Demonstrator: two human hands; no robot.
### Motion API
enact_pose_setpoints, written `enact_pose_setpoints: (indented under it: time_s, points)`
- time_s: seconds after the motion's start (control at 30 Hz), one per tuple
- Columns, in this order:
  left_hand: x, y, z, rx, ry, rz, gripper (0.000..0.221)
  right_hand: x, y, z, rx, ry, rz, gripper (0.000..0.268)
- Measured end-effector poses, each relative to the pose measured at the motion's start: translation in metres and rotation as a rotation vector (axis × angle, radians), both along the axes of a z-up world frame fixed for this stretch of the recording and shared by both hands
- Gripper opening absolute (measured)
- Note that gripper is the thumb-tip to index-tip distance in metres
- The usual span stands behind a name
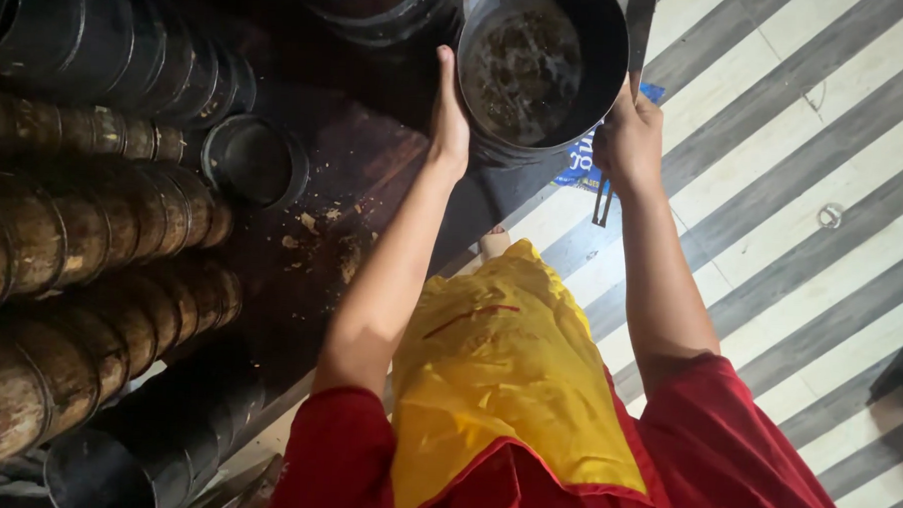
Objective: Scraping residue from circular baking containers using a spatula.
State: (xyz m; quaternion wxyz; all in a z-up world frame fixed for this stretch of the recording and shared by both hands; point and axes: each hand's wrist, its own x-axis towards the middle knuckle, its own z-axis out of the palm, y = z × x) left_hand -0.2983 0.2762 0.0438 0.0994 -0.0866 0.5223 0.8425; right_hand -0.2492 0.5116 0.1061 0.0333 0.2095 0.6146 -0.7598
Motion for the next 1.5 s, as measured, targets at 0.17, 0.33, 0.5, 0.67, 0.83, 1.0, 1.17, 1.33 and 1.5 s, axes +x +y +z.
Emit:
enact_pose_setpoints:
  time_s: [0.17, 0.33, 0.5, 0.67, 0.83, 1.0, 1.17, 1.33, 1.5]
  points:
    - [0.004, 0.0, 0.003, -0.056, 0.011, 0.086, 0.096, -0.004, 0.002, -0.005, -0.14, 0.038, 0.036, 0.041]
    - [0.003, -0.01, 0.016, 0.046, -0.005, 0.058, 0.098, -0.014, -0.004, 0.0, -0.117, 0.044, 0.072, 0.042]
    - [0.002, -0.012, -0.023, -0.091, 0.031, 0.167, 0.1, -0.023, 0.005, -0.008, -0.143, 0.038, 0.173, 0.042]
    - [0.044, -0.043, -0.04, -0.259, -0.163, 0.481, 0.09, -0.007, 0.05, -0.043, 0.172, 0.147, 0.046, 0.045]
    - [0.09, -0.185, -0.113, -0.252, -0.542, 1.016, 0.085, 0.074, 0.106, -0.079, 0.022, -0.101, -0.132, 0.044]
    - [0.106, -0.306, -0.155, -0.486, -1.004, 1.001, 0.08, 0.167, 0.098, -0.103, 0.312, -0.364, -0.003, 0.05]
    - [0.112, -0.36, -0.221, -1.228, -0.654, 0.929, 0.036, 0.223, 0.027, -0.12, 0.63, -0.295, 0.49, 0.036]
    - [0.165, -0.354, -0.093, -0.641, -0.173, 0.841, 0.037, 0.206, -0.081, -0.092, 0.823, 0.009, 0.769, 0.025]
    - [0.179, -0.322, 0.019, -1.262, -0.244, 0.103, 0.042, 0.158, -0.217, -0.08, 1.088, 0.514, 1.195, 0.031]
